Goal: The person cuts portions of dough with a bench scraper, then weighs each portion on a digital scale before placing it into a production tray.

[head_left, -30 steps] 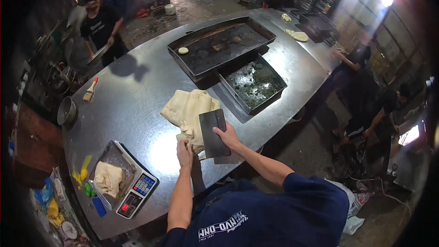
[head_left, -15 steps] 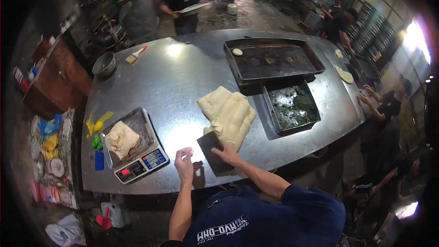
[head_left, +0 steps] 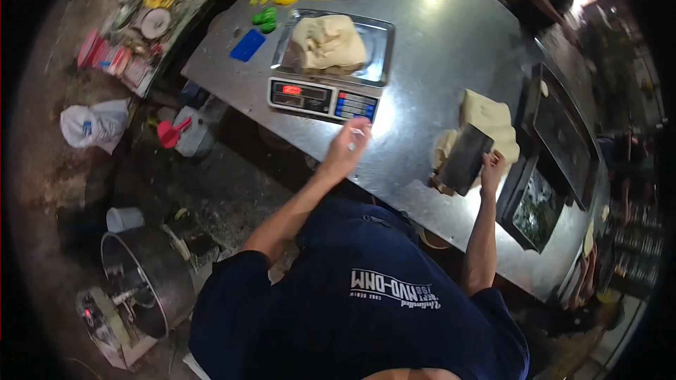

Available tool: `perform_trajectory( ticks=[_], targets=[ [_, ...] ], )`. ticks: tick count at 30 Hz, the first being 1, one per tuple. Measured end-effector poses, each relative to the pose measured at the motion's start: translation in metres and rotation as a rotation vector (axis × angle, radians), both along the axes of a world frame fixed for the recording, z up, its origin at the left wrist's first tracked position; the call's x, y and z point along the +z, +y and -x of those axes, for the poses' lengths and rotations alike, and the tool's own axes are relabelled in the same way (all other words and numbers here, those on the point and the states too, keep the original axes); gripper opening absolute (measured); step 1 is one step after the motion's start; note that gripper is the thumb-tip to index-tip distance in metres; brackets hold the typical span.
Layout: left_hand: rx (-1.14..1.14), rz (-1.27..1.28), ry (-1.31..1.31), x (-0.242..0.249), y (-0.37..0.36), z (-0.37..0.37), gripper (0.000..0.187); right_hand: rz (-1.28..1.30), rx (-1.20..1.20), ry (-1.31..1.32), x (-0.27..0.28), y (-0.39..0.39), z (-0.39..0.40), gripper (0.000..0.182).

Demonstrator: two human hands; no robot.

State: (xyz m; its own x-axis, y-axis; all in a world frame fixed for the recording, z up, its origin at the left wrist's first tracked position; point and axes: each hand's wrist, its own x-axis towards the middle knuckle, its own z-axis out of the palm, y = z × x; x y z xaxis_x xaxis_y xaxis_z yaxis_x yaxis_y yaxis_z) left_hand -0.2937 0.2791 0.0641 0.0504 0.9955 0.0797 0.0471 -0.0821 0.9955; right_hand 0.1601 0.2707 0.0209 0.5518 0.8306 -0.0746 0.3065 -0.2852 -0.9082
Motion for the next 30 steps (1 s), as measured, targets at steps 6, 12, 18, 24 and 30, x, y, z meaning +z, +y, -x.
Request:
perform_trajectory(
  ticks=[6,12,18,24,30],
  targets=[
    [0.025,-0.029,-0.087,-0.012,0.017,0.016,0.023,-0.015,-0.183,-0.491,0.022,0.006,0.038,0.048],
    [0.403,-0.632,0.398,0.054,0.139,0.066,0.039,-0.100,-0.030,-0.308,0.057,0.044,0.108,0.039],
    [0.310,-0.667,1.037,0.032,0.165,0.081,0.041,-0.128,0.341,-0.182,0.096,0.109,0.232,0.031],
    [0.167,-0.267,0.670,-0.009,0.126,0.101,0.032,-0.389,1.089,-0.448,0.107,0.180,0.359,0.050],
    [0.098,-0.400,0.830,-0.013,0.132,0.112,0.024,-0.530,1.050,-1.233,0.064,0.234,0.403,0.053]
  ],
)
